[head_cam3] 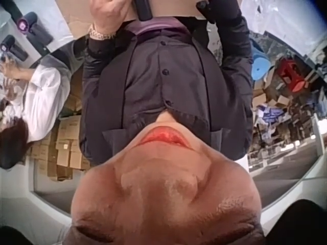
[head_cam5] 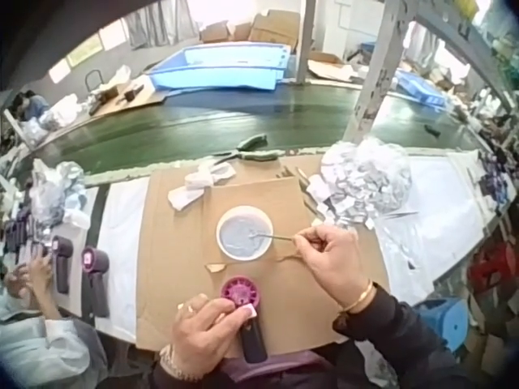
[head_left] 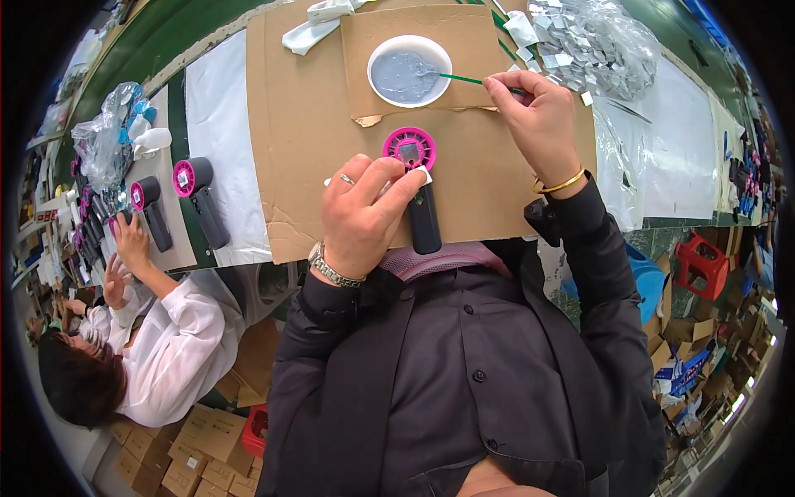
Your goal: The person applies a liquid adhesive or cleaning solution to specific components of a hair dryer using an applicator brush and then wipes the area with a cloth.
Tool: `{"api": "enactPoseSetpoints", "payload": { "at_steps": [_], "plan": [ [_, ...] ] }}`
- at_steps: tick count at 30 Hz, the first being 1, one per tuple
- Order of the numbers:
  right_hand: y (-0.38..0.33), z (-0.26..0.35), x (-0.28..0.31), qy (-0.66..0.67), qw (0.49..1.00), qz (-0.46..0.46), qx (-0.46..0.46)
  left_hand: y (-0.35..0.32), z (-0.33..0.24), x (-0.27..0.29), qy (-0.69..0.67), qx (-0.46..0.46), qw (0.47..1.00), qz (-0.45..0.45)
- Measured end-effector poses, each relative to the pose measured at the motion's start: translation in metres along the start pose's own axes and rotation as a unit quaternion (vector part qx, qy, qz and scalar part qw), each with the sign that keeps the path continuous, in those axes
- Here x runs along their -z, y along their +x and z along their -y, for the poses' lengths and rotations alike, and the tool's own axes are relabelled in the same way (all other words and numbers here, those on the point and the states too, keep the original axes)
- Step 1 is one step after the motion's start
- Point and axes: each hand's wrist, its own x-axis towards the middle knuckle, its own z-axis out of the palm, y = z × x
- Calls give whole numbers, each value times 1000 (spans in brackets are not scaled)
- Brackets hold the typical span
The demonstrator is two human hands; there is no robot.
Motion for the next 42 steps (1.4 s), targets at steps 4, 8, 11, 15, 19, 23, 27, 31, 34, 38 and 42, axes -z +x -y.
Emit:
{"api": "enactPoseSetpoints", "payload": {
  "at_steps": [4,8,11,15,19,23,27,31,34,38,42],
  "plan": [
    [4,1,2,45,996,35,-73,2,0,-1,-19,0,1000,-7],
    [8,-8,-2,119,989,34,-82,3,1,-2,-17,-1,1000,-12],
    [9,-5,0,239,952,79,-175,1,4,-4,-2,-11,1000,-24],
    [9,-8,6,309,916,112,-230,0,3,-4,10,-20,999,-30],
    [8,6,17,367,894,116,-230,-2,1,-3,14,-20,999,-29],
    [6,20,27,428,879,93,-190,-2,-2,-1,6,-16,999,-34],
    [1,8,14,331,921,60,-198,-5,-2,-1,2,-13,999,-36],
    [0,-2,15,373,886,93,-259,-6,-3,-1,7,-14,999,-35],
    [1,9,23,436,856,106,-256,-8,-2,-1,11,-14,999,-37],
    [4,1,19,452,841,119,-274,-9,-2,-3,9,-16,999,-43],
    [2,-4,15,436,845,135,-279,-9,-3,-2,12,-14,999,-43]
  ]
}}
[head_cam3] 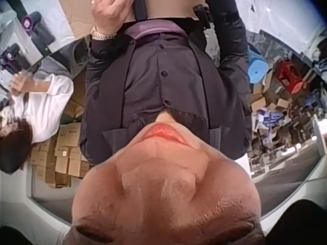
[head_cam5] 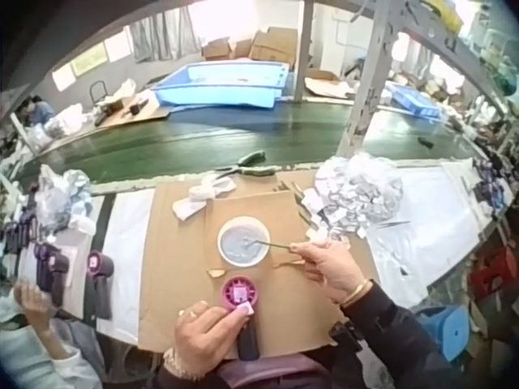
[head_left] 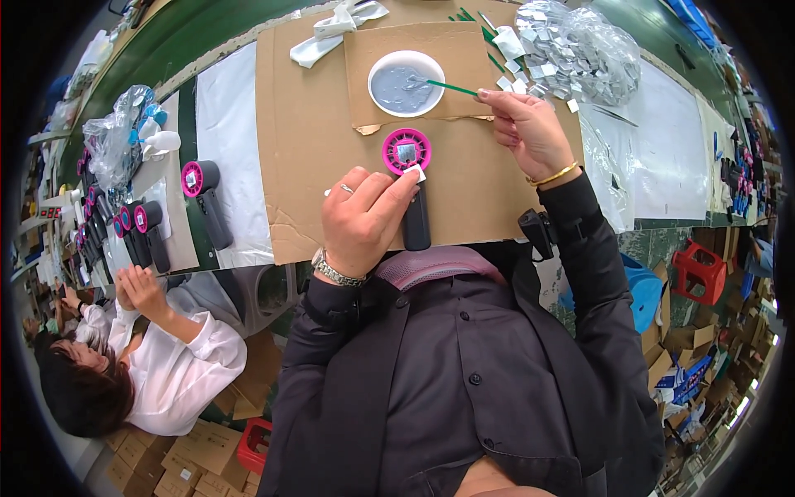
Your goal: The person applies a liquid adhesive or cleaning solution to specific components of a hair dryer using an applicator brush and then wipes the area with a cloth.
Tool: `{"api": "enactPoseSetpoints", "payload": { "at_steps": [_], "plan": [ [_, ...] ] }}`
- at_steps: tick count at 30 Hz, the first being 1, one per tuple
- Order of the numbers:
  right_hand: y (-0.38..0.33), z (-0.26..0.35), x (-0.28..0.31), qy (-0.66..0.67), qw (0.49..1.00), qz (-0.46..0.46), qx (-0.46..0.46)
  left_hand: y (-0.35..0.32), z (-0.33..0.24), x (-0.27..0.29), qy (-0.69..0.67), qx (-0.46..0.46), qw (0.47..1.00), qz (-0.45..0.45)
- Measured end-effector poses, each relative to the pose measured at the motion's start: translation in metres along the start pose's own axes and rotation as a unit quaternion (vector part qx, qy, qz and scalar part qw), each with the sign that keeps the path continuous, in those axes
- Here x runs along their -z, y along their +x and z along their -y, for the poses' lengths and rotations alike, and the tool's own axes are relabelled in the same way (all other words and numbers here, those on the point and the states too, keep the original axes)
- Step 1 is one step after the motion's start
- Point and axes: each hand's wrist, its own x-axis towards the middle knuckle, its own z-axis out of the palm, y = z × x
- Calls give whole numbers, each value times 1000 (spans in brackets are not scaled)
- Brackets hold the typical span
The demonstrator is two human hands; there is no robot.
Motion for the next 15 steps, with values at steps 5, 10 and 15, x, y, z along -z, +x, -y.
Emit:
{"api": "enactPoseSetpoints", "payload": {
  "at_steps": [5,10,15],
  "plan": [
    [-2,6,-4,-69,995,-37,67,-1,-1,-1,2,0,1000,-2],
    [0,0,-5,-99,994,-38,37,1,-2,2,7,1,1000,0],
    [-1,6,2,-35,999,-12,18,-1,-1,0,6,-2,1000,-3]
  ]
}}
